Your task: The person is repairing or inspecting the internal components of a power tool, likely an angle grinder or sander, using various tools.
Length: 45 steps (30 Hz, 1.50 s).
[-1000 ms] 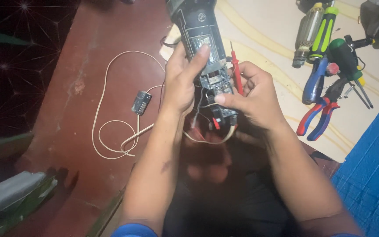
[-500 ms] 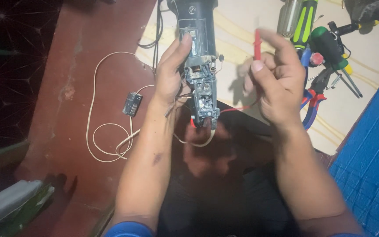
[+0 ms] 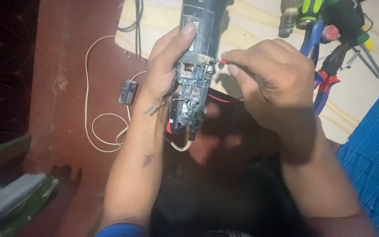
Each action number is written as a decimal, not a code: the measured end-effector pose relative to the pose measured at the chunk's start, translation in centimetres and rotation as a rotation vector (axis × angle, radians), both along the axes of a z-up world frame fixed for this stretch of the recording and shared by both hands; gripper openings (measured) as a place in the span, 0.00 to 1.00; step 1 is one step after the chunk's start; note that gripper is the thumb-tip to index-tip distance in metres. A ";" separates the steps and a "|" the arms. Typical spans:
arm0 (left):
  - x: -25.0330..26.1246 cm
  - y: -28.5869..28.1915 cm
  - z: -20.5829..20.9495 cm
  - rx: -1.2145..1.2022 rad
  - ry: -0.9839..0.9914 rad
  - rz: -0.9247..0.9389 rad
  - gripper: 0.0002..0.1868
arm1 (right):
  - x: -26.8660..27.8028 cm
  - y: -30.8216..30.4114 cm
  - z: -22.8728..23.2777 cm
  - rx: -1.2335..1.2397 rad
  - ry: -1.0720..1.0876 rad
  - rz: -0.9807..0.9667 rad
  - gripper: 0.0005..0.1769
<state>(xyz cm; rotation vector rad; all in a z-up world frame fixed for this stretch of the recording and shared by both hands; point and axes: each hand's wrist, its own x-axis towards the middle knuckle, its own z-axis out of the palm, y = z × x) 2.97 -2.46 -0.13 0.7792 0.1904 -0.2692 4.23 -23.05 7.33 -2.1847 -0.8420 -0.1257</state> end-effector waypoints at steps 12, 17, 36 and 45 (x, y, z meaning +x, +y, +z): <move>-0.2 -0.5 0.5 0.089 0.069 0.009 0.22 | 0.0 0.6 1.4 -0.155 -0.128 0.011 0.07; -0.5 -0.9 -0.7 0.126 -0.024 0.078 0.20 | -0.1 0.5 0.2 0.001 0.110 0.009 0.06; -0.6 -1.5 -0.2 0.135 -0.042 0.246 0.18 | -1.0 2.0 -3.7 0.404 0.664 0.045 0.06; -0.5 -1.4 -0.3 0.105 0.008 0.223 0.16 | -0.4 1.9 -3.0 0.332 0.264 0.166 0.04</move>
